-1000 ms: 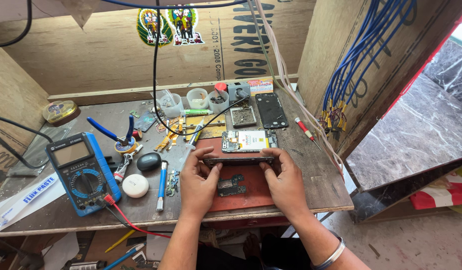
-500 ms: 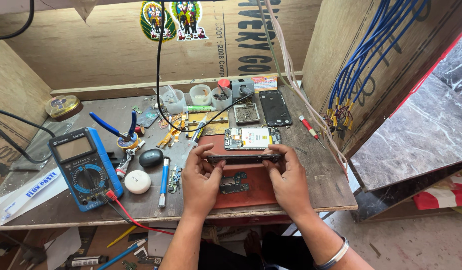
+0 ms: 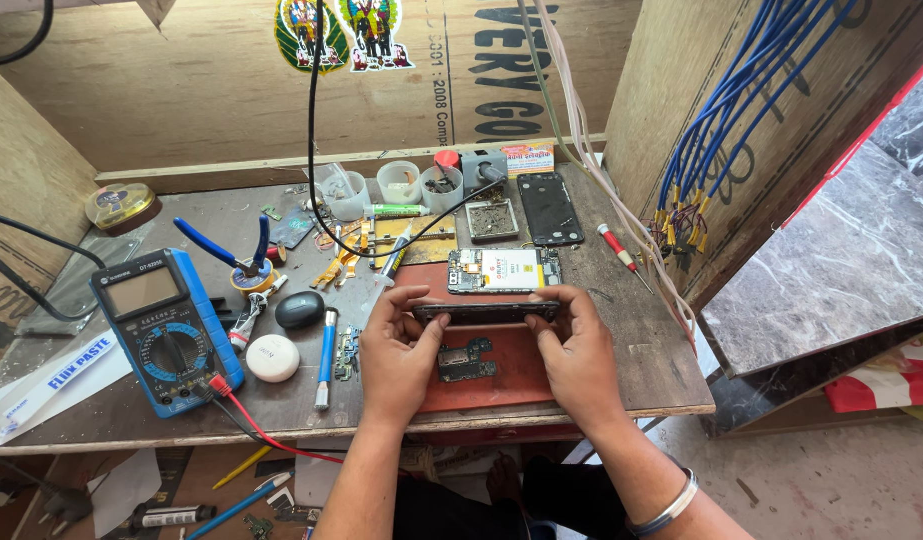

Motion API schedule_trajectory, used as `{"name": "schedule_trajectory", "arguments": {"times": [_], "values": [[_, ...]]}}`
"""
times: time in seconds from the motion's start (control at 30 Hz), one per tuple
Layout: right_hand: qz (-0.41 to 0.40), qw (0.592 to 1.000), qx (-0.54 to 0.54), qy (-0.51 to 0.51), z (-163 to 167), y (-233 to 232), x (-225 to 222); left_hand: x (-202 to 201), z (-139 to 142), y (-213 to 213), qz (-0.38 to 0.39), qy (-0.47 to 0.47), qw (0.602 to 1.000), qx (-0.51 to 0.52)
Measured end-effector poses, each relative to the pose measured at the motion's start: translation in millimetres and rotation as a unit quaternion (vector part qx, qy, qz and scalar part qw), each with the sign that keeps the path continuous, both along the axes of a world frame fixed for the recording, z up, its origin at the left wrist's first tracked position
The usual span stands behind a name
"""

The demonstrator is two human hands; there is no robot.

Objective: The person works at a cluttered repair bench on a disassembled smartphone. They hold and turn the phone frame, peel and reposition a yellow flex cable and small components inside the chassis, and handle a small circuit board beside the frame while a multimeter sits connected nearby.

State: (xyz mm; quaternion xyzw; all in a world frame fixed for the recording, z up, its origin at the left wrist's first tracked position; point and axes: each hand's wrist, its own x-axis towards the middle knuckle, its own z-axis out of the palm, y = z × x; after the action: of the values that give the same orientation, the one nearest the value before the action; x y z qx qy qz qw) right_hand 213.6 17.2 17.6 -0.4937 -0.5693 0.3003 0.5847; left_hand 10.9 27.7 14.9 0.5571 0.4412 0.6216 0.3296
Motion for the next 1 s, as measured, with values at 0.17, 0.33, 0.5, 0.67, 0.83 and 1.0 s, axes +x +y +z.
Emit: {"name": "schedule_trajectory", "arguments": {"times": [0.17, 0.33, 0.5, 0.67, 0.83, 1.0], "values": [[-0.025, 0.997, -0.028, -0.063, 4.5, 0.3, 1.0, 1.8, 0.3, 1.6, 0.024, 0.043, 0.999, -0.023], [-0.024, 0.998, -0.031, -0.057, 5.0, 0.2, -0.2, 2.7, 1.6, -0.5, 0.029, 0.047, 0.998, -0.022], [-0.019, 0.999, -0.023, -0.034, 3.1, -0.4, -0.5, 1.2, -1.1, -0.6, 0.03, 0.039, 0.999, -0.011], [-0.016, 0.999, -0.032, -0.034, 5.3, -2.6, -1.8, -0.2, -6.9, -0.6, 0.038, 0.045, 0.998, 0.009], [0.004, 0.999, 0.022, -0.047, 9.1, -6.1, -2.1, -0.5, -11.2, -0.5, 0.025, 0.02, 0.999, 0.018], [0.007, 0.988, 0.113, -0.105, 11.1, -8.7, 1.9, 0.3, -13.1, -0.4, -0.028, -0.037, 0.998, 0.047]]}}
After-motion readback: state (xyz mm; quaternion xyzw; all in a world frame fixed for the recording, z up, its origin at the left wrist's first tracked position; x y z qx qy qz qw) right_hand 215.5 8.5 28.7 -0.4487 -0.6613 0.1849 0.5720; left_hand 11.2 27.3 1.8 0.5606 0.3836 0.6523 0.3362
